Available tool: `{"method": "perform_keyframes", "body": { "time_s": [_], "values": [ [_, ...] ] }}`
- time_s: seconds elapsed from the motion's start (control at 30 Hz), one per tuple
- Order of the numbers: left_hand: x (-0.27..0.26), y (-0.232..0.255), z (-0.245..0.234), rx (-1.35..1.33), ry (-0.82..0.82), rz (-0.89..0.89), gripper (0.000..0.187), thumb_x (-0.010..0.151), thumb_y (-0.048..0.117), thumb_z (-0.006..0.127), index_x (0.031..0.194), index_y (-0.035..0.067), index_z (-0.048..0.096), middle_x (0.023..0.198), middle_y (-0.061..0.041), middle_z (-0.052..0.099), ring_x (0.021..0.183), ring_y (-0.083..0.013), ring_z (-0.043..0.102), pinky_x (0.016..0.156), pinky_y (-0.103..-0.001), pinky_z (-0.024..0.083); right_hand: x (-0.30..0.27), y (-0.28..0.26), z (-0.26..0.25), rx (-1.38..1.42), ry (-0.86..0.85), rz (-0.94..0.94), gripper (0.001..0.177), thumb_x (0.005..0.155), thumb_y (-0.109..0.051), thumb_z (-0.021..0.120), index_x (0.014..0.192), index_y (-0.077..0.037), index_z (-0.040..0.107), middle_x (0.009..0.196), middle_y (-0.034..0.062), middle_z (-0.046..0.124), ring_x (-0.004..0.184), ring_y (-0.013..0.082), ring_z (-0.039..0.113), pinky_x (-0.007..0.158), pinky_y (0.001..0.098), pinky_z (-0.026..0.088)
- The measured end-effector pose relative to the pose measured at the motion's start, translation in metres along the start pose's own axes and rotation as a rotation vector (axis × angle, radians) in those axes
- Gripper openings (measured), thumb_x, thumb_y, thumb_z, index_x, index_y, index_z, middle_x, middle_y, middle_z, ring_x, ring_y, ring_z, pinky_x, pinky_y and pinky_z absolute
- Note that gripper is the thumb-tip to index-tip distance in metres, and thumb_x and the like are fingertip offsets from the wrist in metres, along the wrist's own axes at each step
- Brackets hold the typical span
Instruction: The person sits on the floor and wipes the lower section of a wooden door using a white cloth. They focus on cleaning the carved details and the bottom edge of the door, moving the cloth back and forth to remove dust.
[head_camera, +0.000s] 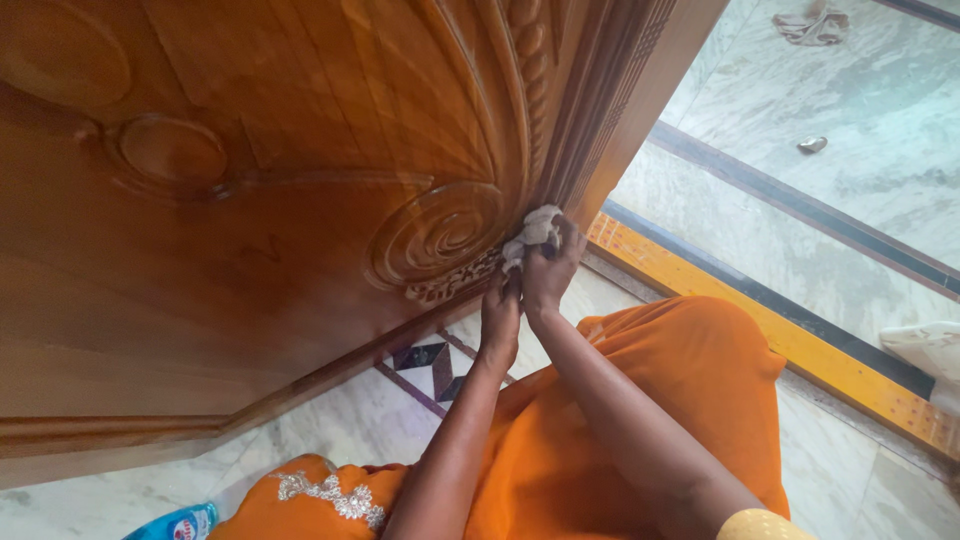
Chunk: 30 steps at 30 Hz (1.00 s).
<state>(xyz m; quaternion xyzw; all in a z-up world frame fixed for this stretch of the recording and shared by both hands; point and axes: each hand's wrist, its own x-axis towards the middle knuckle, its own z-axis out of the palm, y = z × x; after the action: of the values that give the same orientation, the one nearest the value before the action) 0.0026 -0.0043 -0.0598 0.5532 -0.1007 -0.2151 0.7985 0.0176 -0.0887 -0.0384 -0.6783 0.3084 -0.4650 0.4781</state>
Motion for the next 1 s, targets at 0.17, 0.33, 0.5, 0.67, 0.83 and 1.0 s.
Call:
{"method": "perform_keyframes", "body": {
  "time_s": [0.17,0.33,0.5,0.67,0.83,1.0],
  "values": [
    [0.008,-0.032,-0.013,-0.124,0.063,-0.198,0.059,0.104,0.035,0.05,0.154,0.007,0.039,0.153,-0.011,0.049,0.136,-0.0227,0.053,0.104,-0.035,0.05,-0.005,0.045,0.015,-0.015,0.03,0.097,0.038,0.083,0.002,0.067,0.12,-0.007,0.061,0.116,0.0159,0.059,0.11,0.0327,0.062,0.096,0.0402,0.051],
    [0.019,-0.078,-0.029,-0.117,0.094,-0.283,0.068,0.101,0.042,0.054,0.158,0.01,0.035,0.158,-0.009,0.043,0.139,-0.0227,0.048,0.103,-0.036,0.049,-0.01,0.095,0.025,-0.07,0.02,0.22,0.041,0.081,-0.002,0.071,0.12,-0.006,0.059,0.117,0.0152,0.058,0.11,0.0327,0.063,0.095,0.0399,0.05],
    [0.022,-0.111,-0.039,-0.091,0.165,-0.403,0.072,0.097,0.047,0.056,0.158,0.015,0.033,0.157,-0.007,0.044,0.137,-0.022,0.048,0.096,-0.041,0.05,-0.016,0.138,0.036,-0.091,-0.003,0.266,0.044,0.082,-0.005,0.072,0.124,-0.004,0.058,0.119,0.017,0.062,0.111,0.0318,0.062,0.096,0.0405,0.049],
    [0.018,-0.118,-0.048,-0.114,0.174,-0.396,0.07,0.099,0.044,0.055,0.159,0.016,0.033,0.156,-0.006,0.047,0.138,-0.0217,0.048,0.099,-0.042,0.047,-0.024,0.136,0.036,-0.079,-0.061,0.303,0.039,0.088,-0.006,0.071,0.124,-0.002,0.059,0.119,0.0189,0.065,0.109,0.0308,0.066,0.093,0.0399,0.052],
    [0.019,-0.124,-0.062,-0.172,0.278,-0.441,0.072,0.097,0.041,0.056,0.16,0.018,0.029,0.156,-0.003,0.045,0.138,-0.0219,0.048,0.103,-0.043,0.047,-0.037,0.122,0.037,-0.005,-0.136,0.384,0.049,0.082,-0.001,0.067,0.13,-0.004,0.057,0.115,0.016,0.072,0.103,0.0274,0.071,0.088,0.0365,0.055],
    [0.015,-0.122,-0.083,-0.207,0.425,-0.422,0.063,0.098,0.037,0.058,0.154,0.017,0.04,0.149,-0.003,0.052,0.129,-0.02,0.054,0.096,-0.04,0.05,-0.057,0.098,0.042,0.043,-0.204,0.429,0.051,0.082,0.0,0.067,0.131,-0.004,0.055,0.116,0.016,0.073,0.101,0.0264,0.071,0.086,0.0365,0.055]
  ]
}}
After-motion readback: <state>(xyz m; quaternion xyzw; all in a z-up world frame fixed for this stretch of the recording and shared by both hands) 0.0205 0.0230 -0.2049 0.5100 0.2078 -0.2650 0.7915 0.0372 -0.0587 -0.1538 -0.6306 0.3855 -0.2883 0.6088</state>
